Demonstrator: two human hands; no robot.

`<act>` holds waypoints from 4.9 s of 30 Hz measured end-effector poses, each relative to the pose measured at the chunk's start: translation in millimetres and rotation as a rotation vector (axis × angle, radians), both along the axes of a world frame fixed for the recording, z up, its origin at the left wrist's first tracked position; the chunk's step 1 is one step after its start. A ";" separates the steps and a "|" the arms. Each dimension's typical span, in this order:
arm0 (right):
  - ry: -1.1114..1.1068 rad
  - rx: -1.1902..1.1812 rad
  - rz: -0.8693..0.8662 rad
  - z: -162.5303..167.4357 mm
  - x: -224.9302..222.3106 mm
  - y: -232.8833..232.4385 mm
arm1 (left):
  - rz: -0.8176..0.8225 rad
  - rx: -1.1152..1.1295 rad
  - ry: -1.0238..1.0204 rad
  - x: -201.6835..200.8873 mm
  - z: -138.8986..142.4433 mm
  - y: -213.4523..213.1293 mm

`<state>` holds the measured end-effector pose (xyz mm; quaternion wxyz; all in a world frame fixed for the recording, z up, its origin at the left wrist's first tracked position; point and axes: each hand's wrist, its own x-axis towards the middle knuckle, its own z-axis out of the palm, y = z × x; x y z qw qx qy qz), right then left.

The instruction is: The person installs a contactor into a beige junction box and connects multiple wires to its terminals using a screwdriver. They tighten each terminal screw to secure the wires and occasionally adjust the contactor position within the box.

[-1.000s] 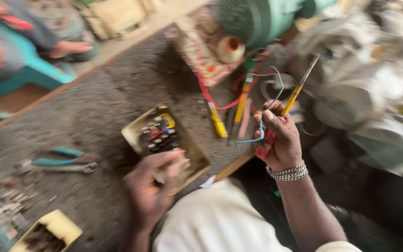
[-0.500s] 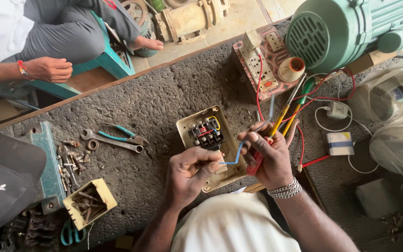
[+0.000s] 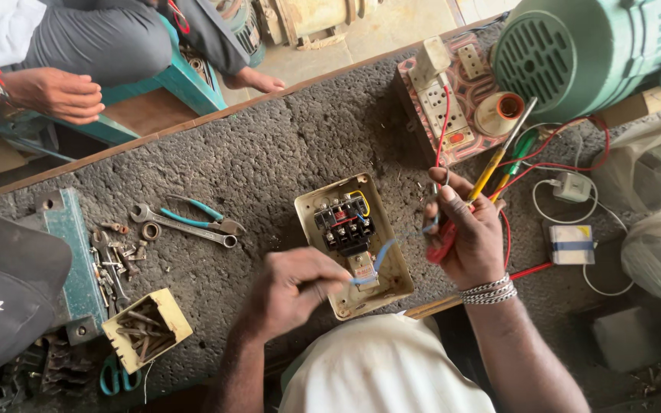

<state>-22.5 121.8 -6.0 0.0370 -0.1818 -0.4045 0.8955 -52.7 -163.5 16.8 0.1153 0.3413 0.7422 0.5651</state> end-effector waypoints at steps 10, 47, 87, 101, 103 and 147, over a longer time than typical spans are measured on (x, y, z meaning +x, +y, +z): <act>0.018 0.091 0.323 -5.4 -23.9 -7.7 | 0.293 0.050 -0.024 -37.6 27.2 52.5; 0.260 1.588 0.456 -24.4 -85.6 -47.5 | 0.140 -0.447 0.547 -106.2 -93.1 0.9; 0.255 1.688 0.725 -19.1 -98.9 -45.4 | 0.117 -0.520 0.616 -91.6 -112.7 -3.6; 0.286 1.658 0.735 -19.9 -100.1 -43.9 | 0.110 -0.513 0.590 -92.4 -105.7 -2.7; 0.288 1.652 0.740 -19.5 -100.7 -43.8 | 0.109 -0.514 0.581 -92.1 -103.5 -3.0; 0.616 1.137 0.125 -0.3 -14.3 -10.6 | 0.669 -0.331 0.074 -18.6 -109.9 22.0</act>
